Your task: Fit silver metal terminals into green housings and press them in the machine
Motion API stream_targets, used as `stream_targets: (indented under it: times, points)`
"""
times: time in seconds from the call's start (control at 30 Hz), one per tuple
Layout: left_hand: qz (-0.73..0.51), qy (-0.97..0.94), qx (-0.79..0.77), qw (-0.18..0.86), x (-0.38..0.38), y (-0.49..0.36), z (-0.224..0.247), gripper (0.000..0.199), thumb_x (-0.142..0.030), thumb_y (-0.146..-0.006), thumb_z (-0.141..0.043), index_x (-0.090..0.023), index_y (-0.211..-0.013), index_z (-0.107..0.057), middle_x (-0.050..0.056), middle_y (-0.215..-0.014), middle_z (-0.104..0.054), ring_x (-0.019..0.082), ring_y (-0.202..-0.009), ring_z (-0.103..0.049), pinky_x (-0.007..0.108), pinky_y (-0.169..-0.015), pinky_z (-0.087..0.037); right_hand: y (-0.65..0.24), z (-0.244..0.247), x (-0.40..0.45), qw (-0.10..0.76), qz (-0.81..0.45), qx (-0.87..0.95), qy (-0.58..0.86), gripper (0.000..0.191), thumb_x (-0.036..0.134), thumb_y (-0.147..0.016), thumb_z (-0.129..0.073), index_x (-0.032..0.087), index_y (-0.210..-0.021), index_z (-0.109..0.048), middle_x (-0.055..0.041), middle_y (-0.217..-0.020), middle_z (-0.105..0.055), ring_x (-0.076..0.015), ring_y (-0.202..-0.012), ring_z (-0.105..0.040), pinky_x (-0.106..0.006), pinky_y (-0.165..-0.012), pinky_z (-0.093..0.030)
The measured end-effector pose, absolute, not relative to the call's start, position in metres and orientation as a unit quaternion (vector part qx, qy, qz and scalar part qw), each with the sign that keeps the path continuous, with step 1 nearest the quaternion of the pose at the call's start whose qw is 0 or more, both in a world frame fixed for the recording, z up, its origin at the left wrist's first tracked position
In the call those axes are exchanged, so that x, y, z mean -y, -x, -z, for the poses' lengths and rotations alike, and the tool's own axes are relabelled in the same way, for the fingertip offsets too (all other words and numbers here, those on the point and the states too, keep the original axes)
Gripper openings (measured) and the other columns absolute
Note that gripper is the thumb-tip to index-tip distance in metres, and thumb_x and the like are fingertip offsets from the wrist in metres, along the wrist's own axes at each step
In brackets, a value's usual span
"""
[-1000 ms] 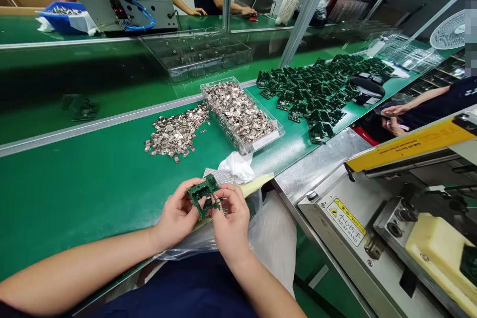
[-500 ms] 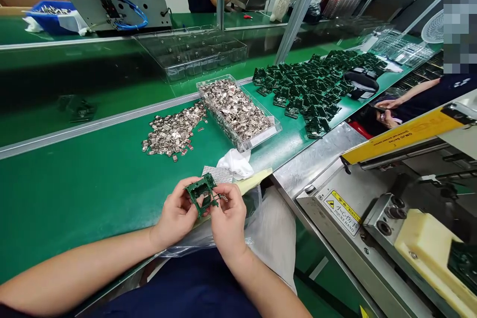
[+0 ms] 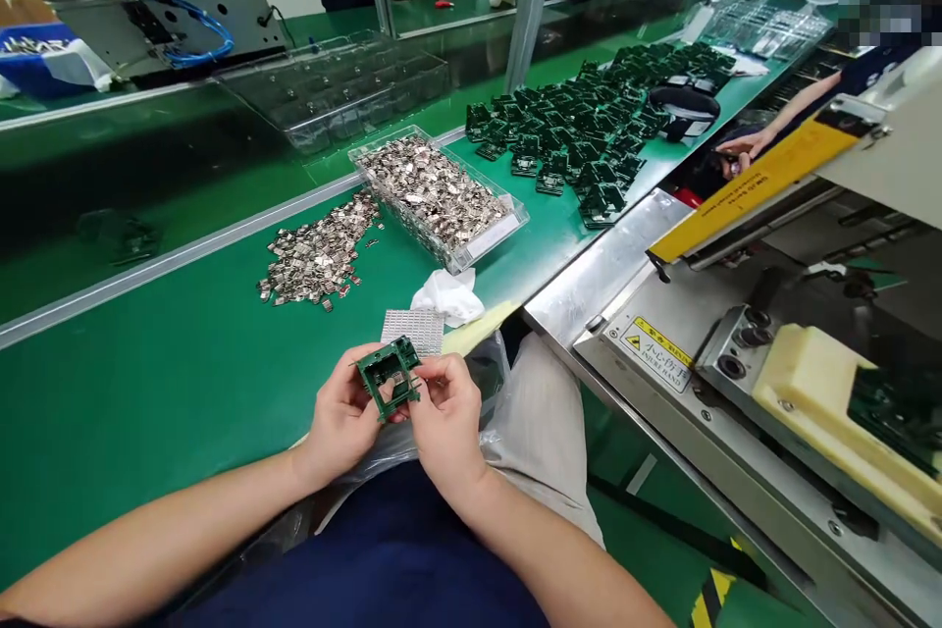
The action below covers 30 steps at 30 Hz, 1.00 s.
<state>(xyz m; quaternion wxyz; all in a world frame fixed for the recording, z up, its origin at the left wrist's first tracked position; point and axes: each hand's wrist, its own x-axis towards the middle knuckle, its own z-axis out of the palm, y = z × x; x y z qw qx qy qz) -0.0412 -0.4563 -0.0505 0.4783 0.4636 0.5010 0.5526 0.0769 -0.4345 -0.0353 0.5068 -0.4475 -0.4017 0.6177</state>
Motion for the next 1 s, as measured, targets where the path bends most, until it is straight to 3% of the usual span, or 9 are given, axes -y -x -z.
stream_targets:
  times: [0.27, 0.43, 0.57, 0.67, 1.0]
  points:
    - [-0.524, -0.480, -0.481, 0.513, 0.453, 0.021, 0.045, 0.032, -0.033, -0.083, -0.066, -0.020, -0.108, -0.050, 0.002, -0.084, -0.060, 0.011, -0.056, -0.059, 0.024, -0.052, -0.055, -0.098, 0.039, 0.443, 0.544, -0.616, 0.369, 0.435, 0.024, 0.038, -0.076, -0.073, 0.023, -0.076, -0.054, 0.0021, -0.068, -0.057, -0.0140, -0.051, -0.054, -0.027, -0.046, -0.051]
    - [-0.519, -0.491, -0.481, 0.508, 0.412, 0.025, 0.035, 0.040, -0.037, -0.081, -0.066, -0.019, -0.112, -0.049, 0.003, -0.088, -0.061, 0.014, -0.064, -0.062, 0.025, -0.055, -0.055, -0.124, 0.058, 0.429, 0.583, -0.550, 0.367, 0.472, 0.023, 0.042, -0.083, -0.068, 0.021, -0.089, -0.061, -0.0001, -0.081, -0.061, -0.0148, -0.069, -0.059, -0.030, -0.067, -0.056]
    - [-0.546, -0.534, -0.522, 0.381, 0.380, 0.035, 0.050, 0.040, -0.030, -0.075, -0.071, -0.017, -0.110, -0.055, 0.003, -0.089, -0.061, 0.016, -0.078, -0.061, 0.026, -0.070, -0.054, -0.131, 0.085, 0.425, 0.468, -0.594, 0.421, 0.501, 0.038, 0.054, -0.084, -0.063, 0.017, -0.078, -0.066, -0.0030, -0.072, -0.063, -0.0145, -0.062, -0.058, -0.026, -0.059, -0.052]
    - [-0.523, -0.554, -0.531, 0.370, 0.373, 0.038, 0.064, 0.040, -0.025, -0.074, -0.071, -0.018, -0.111, -0.057, 0.002, -0.085, -0.063, 0.016, -0.077, -0.061, 0.026, -0.071, -0.053, -0.124, 0.099, 0.429, 0.397, -0.631, 0.490, 0.451, 0.040, 0.054, -0.087, -0.059, 0.016, -0.076, -0.068, -0.0044, -0.069, -0.067, -0.0151, -0.059, -0.059, -0.027, -0.059, -0.051]
    - [-0.499, -0.572, -0.526, 0.384, 0.374, 0.040, 0.071, 0.037, -0.023, -0.076, -0.067, -0.019, -0.112, -0.056, 0.001, -0.082, -0.062, 0.015, -0.072, -0.060, 0.024, -0.063, -0.051, -0.124, 0.122, 0.421, 0.389, -0.549, 0.629, 0.390, 0.044, 0.053, -0.092, -0.047, 0.019, -0.070, -0.063, -0.0053, -0.070, -0.062, -0.0191, -0.069, -0.059, -0.030, -0.067, -0.047]
